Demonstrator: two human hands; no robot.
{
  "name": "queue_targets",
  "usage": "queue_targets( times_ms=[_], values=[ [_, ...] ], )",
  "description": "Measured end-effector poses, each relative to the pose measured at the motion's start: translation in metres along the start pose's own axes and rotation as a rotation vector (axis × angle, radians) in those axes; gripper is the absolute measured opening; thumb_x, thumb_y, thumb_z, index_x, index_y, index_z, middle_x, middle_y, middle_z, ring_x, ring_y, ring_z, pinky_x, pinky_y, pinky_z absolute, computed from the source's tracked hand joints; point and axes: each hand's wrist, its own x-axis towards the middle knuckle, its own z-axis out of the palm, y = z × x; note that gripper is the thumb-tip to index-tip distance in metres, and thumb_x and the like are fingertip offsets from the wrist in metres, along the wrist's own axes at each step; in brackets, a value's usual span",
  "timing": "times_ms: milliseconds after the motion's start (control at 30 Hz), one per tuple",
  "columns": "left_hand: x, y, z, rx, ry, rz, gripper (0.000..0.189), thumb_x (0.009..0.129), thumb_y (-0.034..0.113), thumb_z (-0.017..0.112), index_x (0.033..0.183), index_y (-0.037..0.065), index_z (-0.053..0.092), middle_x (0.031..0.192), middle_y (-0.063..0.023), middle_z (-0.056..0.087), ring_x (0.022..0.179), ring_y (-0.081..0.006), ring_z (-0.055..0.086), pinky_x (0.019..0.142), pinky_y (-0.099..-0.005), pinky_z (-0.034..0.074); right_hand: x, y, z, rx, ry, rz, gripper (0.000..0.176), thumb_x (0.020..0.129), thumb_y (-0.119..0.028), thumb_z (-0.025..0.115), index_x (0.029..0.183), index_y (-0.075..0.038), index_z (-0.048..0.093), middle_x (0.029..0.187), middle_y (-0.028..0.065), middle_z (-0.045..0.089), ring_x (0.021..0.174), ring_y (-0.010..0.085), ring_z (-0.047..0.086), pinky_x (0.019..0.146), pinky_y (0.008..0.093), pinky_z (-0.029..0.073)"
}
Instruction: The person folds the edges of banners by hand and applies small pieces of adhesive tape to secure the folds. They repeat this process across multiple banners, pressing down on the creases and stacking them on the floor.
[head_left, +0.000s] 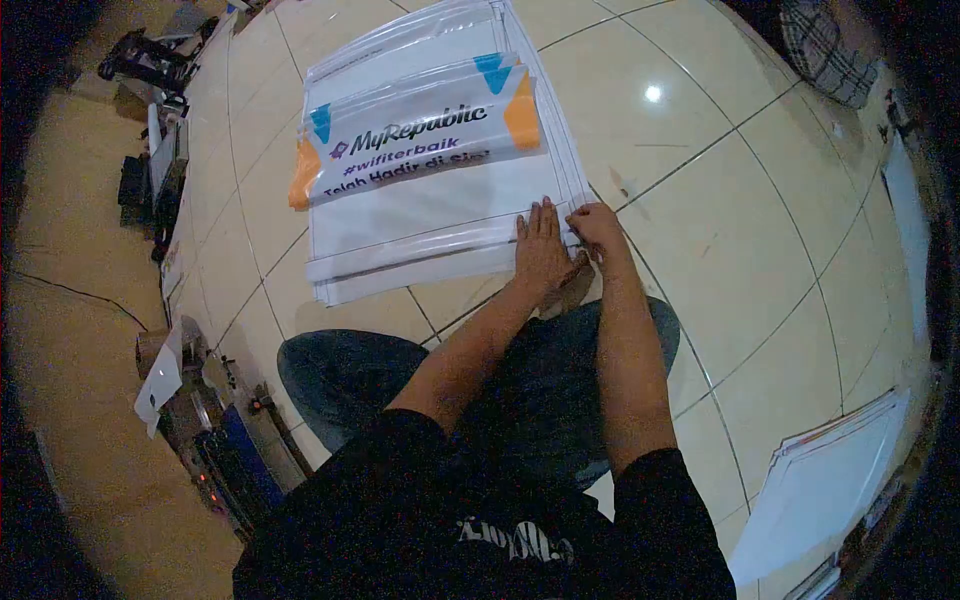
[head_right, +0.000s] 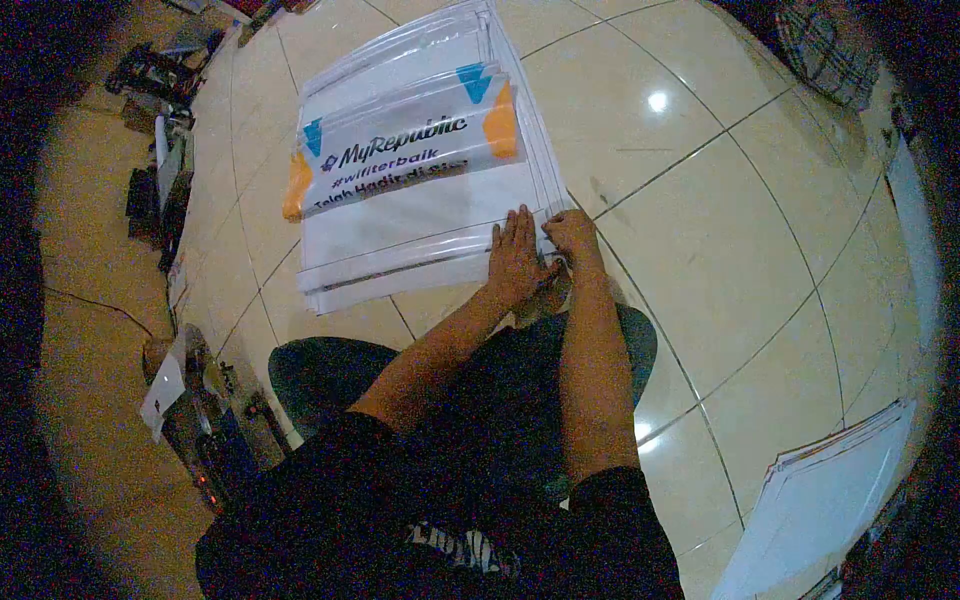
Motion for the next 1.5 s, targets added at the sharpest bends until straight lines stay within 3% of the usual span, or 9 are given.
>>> queue_targets(
  times_ms=[133,300,633,800,867,967,1233,1433,1500],
  values=[
    [0.0,-0.011,0.009,-0.022,0.076,0.061,0.094,0.079,0.057,0.055,0.14,-0.008,0.024,0.15,-0.0212,0.019,0.137,-0.04,0.021,0.109,-0.0555,0.018,0.005,0.006,0.004,0.041,0.0,0.001,0.033,0.071,-0.034,0.067,0.084,-0.005,0.072,0.084,0.0142,0.069,0.08,0.0293,0.067,0.077,0.0381,0.051],
    [0.004,-0.017,0.001,0.056,-0.021,0.094,0.092,0.074,0.058,0.06,0.142,0.003,0.029,0.151,-0.0126,0.023,0.134,-0.0396,0.025,0.105,-0.0579,0.024,0.0,0.001,0.001,0.003,0.008,-0.053,0.034,0.071,-0.035,0.066,0.082,-0.003,0.072,0.082,0.0168,0.069,0.079,0.0308,0.066,0.077,0.0392,0.051],
    [0.005,-0.012,-0.002,0.034,0.026,0.071,0.092,0.074,0.06,0.061,0.142,0.008,0.03,0.15,-0.0113,0.025,0.134,-0.039,0.026,0.103,-0.0591,0.025,0.015,0.01,0.012,0.001,0.029,-0.017,0.032,0.071,-0.031,0.061,0.081,-0.002,0.071,0.081,0.0197,0.067,0.08,0.0335,0.065,0.077,0.0428,0.05],
    [0.008,-0.009,-0.007,0.129,-0.071,0.048,0.094,0.074,0.064,0.057,0.145,0.01,0.025,0.15,-0.0106,0.026,0.134,-0.0373,0.027,0.103,-0.0606,0.025,0.01,0.006,0.012,-0.053,0.041,-0.011,0.033,0.073,-0.033,0.058,0.079,-0.002,0.07,0.082,0.0206,0.067,0.081,0.0355,0.065,0.079,0.0441,0.05],
    [0.008,-0.008,-0.01,0.14,-0.075,0.053,0.094,0.075,0.064,0.057,0.145,0.011,0.025,0.15,-0.0103,0.026,0.134,-0.037,0.027,0.102,-0.0624,0.026,0.007,0.004,0.01,0.065,0.044,0.017,0.026,0.077,-0.022,0.061,0.082,0.002,0.067,0.066,0.0101,0.064,0.055,0.0189,0.058,0.051,0.0341,0.046],
    [0.009,-0.008,-0.014,0.174,-0.085,0.064,0.093,0.075,0.064,0.056,0.145,0.012,0.025,0.15,-0.0099,0.026,0.134,-0.0364,0.027,0.098,-0.0656,0.029,0.004,0.001,0.008,-0.055,0.093,-0.104,0.028,0.077,-0.024,0.061,0.085,0.002,0.067,0.068,0.0103,0.065,0.058,0.0191,0.059,0.053,0.0343,0.047],
    [0.018,-0.005,-0.025,0.287,-0.157,0.072,0.092,0.074,0.064,0.058,0.143,0.011,0.028,0.15,-0.0114,0.023,0.133,-0.0363,0.03,0.089,-0.0669,0.035,0.012,0.005,0.007,-0.101,0.069,-0.098,0.033,0.078,-0.029,0.059,0.088,0.0,0.068,0.076,0.015,0.067,0.064,0.0243,0.064,0.061,0.0366,0.051],
    [0.027,-0.002,-0.023,0.478,-0.315,0.137,0.09,0.075,0.064,0.057,0.142,0.011,0.03,0.151,-0.0179,0.017,0.136,-0.0407,0.018,0.096,-0.0704,0.024,0.014,0.005,0.007,-0.108,0.063,-0.089,0.033,0.077,-0.029,0.06,0.089,0.0,0.068,0.077,0.0155,0.067,0.066,0.0249,0.065,0.063,0.036,0.052],
    [0.017,-0.011,-0.017,0.276,-0.102,0.058,0.086,0.078,0.065,0.053,0.144,0.018,0.028,0.152,-0.0204,0.011,0.139,-0.0418,0.007,0.101,-0.0712,0.01,0.014,0.007,0.006,-0.114,0.067,-0.108,0.032,0.077,-0.028,0.06,0.089,0.0,0.068,0.077,0.0155,0.067,0.067,0.0247,0.065,0.064,0.0356,0.052]
  ],
)
